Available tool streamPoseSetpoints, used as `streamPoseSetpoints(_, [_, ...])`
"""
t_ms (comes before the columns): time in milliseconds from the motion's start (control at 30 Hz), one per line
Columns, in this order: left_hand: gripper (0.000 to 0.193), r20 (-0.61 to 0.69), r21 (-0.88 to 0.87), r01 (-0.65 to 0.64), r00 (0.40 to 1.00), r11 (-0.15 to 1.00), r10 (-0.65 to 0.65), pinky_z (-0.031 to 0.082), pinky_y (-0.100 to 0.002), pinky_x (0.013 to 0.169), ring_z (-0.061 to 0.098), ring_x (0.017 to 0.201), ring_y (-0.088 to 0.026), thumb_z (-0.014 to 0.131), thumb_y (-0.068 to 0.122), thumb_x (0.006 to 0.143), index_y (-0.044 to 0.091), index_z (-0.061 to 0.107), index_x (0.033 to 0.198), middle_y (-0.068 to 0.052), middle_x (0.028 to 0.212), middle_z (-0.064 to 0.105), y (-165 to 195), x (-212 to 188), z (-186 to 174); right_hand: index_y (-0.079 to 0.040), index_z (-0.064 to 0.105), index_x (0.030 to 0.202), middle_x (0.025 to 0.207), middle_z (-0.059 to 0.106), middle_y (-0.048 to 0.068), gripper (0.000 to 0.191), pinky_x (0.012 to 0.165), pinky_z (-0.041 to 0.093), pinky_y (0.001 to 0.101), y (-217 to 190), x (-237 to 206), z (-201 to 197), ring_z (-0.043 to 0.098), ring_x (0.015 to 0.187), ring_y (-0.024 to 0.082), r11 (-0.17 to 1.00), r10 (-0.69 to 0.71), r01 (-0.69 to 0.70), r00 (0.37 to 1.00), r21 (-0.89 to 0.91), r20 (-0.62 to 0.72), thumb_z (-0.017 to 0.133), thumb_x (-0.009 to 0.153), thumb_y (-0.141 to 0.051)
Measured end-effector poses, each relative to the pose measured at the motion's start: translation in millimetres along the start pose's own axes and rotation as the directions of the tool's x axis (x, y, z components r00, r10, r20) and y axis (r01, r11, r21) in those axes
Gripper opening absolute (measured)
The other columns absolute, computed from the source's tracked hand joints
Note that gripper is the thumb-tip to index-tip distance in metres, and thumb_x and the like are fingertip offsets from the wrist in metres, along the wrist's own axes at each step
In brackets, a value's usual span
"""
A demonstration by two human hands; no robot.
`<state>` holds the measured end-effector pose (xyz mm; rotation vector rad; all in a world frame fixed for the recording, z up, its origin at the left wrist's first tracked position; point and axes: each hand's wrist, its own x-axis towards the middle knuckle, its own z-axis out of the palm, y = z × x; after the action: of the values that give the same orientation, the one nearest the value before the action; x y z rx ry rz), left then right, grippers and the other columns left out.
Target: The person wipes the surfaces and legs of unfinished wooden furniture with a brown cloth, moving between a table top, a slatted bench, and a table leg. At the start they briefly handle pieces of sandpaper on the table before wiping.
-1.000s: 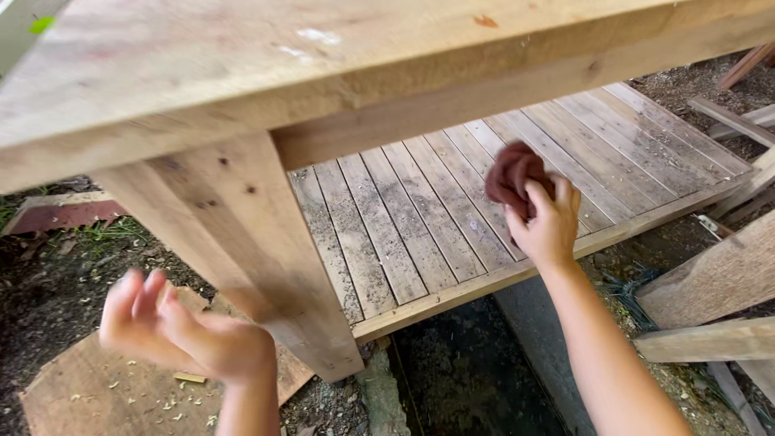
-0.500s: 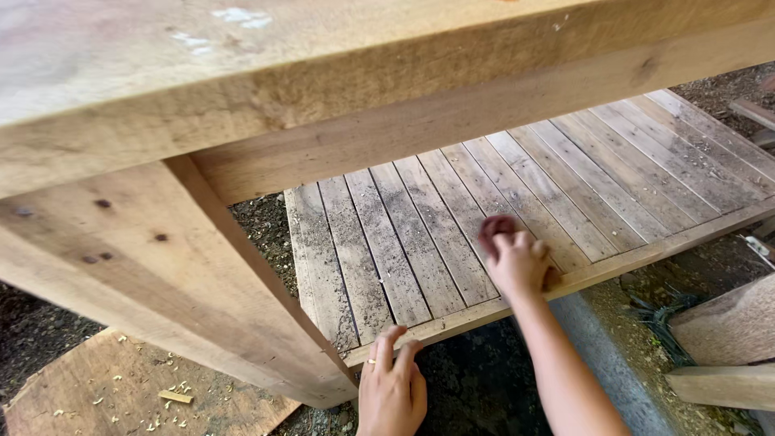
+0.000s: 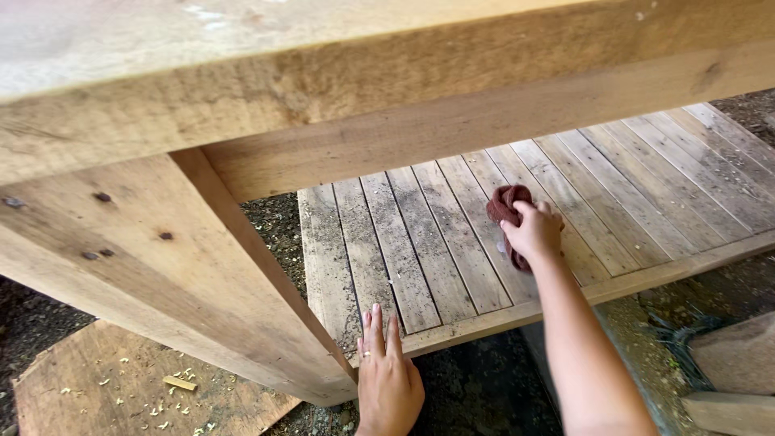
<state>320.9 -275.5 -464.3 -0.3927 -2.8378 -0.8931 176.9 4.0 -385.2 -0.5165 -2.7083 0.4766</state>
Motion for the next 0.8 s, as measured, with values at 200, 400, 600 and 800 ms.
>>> streamPoseSetpoints(200, [0.085,-0.053,-0.069,0.045,0.997,0.997,-0.049,0.025,-0.053,0.116,0.014,0.147,-0.054,0.052,-0.004,0.072,-0.014,0.020,0.150,-0.042,0.157,0.011,-3.9,-1.4,0.7,-0.021,0.075,0.114,0.138,0.061,0.011,0.037,0.110,0.043,0.0590,-77.8,-38.8,36.9,0.054,0.130,0.034,0.933,-0.315,0.318,0.948,-0.169,0.047,0.080,0.080,-0.034])
streamPoseSetpoints(400, [0.093,0.121,-0.068,0.220,0.970,0.973,-0.211,0.030,-0.045,0.110,0.006,0.152,-0.048,0.043,-0.011,0.074,-0.007,0.011,0.162,-0.033,0.170,0.002,-4.5,9.9,-10.2,-0.019,0.074,0.121,0.136,0.063,0.004,0.047,0.102,0.045,0.0498,-96.0,-117.3,33.2,0.052,0.121,0.030,0.847,-0.518,0.494,0.686,0.195,0.512,0.083,0.074,-0.021])
streamPoseSetpoints(600, [0.084,0.029,-0.096,0.063,0.998,0.993,-0.061,0.016,-0.053,0.121,0.009,0.151,-0.048,0.051,-0.007,0.071,-0.012,0.022,0.151,-0.035,0.162,0.009,-5.9,-4.7,-8.1,-0.013,0.074,0.117,0.124,0.073,0.004,0.040,0.099,0.059,0.0365,-70.8,-49.1,7.3,0.070,0.110,0.020,0.846,-0.506,0.354,0.768,0.398,0.392,0.080,0.078,-0.021])
streamPoseSetpoints(800, [0.084,-0.041,-0.057,0.001,0.999,0.998,-0.003,0.014,-0.056,0.120,0.011,0.151,-0.052,0.049,-0.005,0.072,-0.016,0.021,0.151,-0.039,0.160,0.010,-2.8,-30.6,9.8,-0.018,0.072,0.120,0.130,0.065,0.012,0.041,0.091,0.057,0.0460,-140.3,-45.7,48.2,0.063,0.109,0.034,0.950,-0.312,0.304,0.915,0.071,0.255,0.079,0.080,-0.024])
